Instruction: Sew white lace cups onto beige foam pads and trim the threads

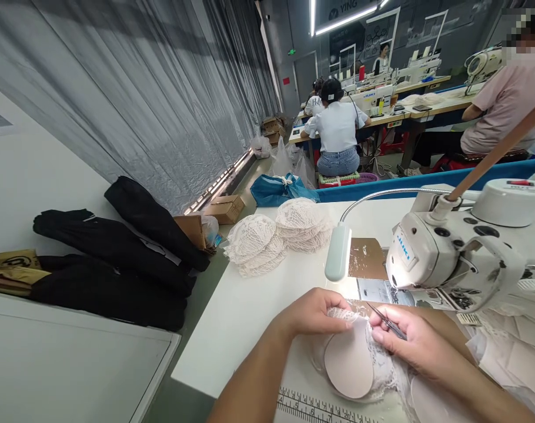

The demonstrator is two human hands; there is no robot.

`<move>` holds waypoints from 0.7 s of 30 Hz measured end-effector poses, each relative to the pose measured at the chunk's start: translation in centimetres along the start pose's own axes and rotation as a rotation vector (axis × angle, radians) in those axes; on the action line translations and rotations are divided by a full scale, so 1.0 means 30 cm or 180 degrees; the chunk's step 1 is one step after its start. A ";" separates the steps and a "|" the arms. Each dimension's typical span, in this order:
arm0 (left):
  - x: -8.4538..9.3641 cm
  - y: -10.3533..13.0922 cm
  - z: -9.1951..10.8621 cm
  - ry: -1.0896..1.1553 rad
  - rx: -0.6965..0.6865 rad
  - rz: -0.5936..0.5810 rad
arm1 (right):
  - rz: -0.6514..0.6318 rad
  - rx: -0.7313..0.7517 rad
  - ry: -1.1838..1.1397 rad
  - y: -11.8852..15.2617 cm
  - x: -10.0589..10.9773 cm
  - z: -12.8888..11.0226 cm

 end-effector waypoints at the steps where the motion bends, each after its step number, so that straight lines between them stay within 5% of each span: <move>1: -0.005 -0.003 -0.003 0.0017 0.0034 0.0011 | 0.0051 0.0032 0.0025 0.002 0.001 -0.005; 7: -0.034 -0.022 -0.003 0.0079 0.0161 0.0089 | 0.0160 0.0061 -0.0224 0.007 0.003 0.009; 13: -0.042 -0.033 0.003 0.0344 0.0072 0.0110 | -0.0283 -0.0038 -0.0049 0.010 -0.035 0.000; 21: -0.059 -0.034 0.005 0.0737 0.0151 -0.0069 | 0.0324 0.0027 -0.0554 0.023 0.003 -0.008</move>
Point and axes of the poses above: each hand's wrist, its own y-axis away from the middle knuckle, its own x-axis out of the back of the hand, z = x × y, the point moved 8 cm from there along -y, towards the middle knuckle, and after that the axes turned 3 degrees about -z, right-handed, at the moved point
